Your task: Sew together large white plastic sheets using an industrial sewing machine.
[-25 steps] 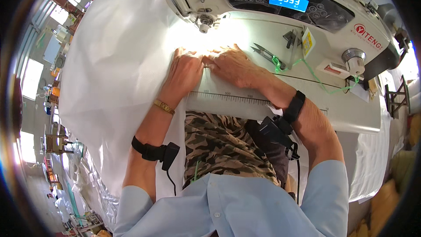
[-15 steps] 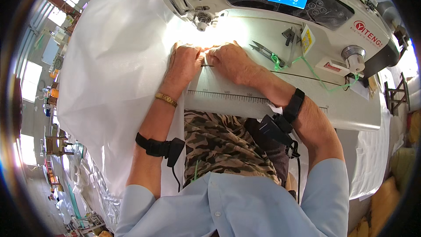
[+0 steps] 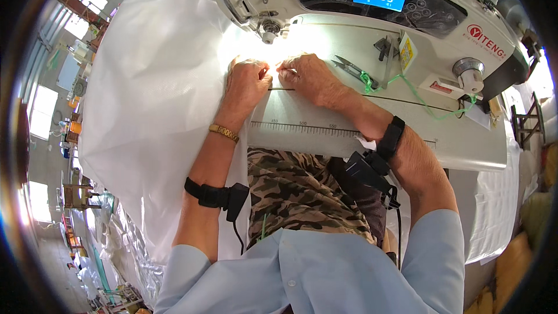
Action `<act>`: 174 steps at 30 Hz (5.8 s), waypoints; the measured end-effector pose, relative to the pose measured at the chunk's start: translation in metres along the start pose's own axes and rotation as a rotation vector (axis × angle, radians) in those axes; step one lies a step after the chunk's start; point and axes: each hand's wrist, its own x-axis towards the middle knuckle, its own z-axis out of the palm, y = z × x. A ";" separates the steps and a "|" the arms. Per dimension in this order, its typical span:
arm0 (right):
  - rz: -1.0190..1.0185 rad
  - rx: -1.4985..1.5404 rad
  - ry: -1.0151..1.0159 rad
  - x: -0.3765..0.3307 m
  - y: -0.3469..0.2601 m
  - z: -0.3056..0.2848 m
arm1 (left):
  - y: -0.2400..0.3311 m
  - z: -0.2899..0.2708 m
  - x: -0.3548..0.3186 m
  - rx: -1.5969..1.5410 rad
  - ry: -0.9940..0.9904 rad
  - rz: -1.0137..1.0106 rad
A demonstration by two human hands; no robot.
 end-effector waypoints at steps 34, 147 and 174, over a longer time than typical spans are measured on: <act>-0.108 0.029 0.324 0.037 0.023 -0.013 | 0.006 -0.005 -0.016 -0.118 -0.038 -0.054; -0.032 -0.140 -0.092 0.126 -0.096 0.129 | -0.162 -0.149 -0.572 -0.264 0.436 -1.435; -1.095 0.140 0.261 -0.209 -0.180 0.127 | -0.015 -0.106 -0.331 -0.586 0.280 -0.619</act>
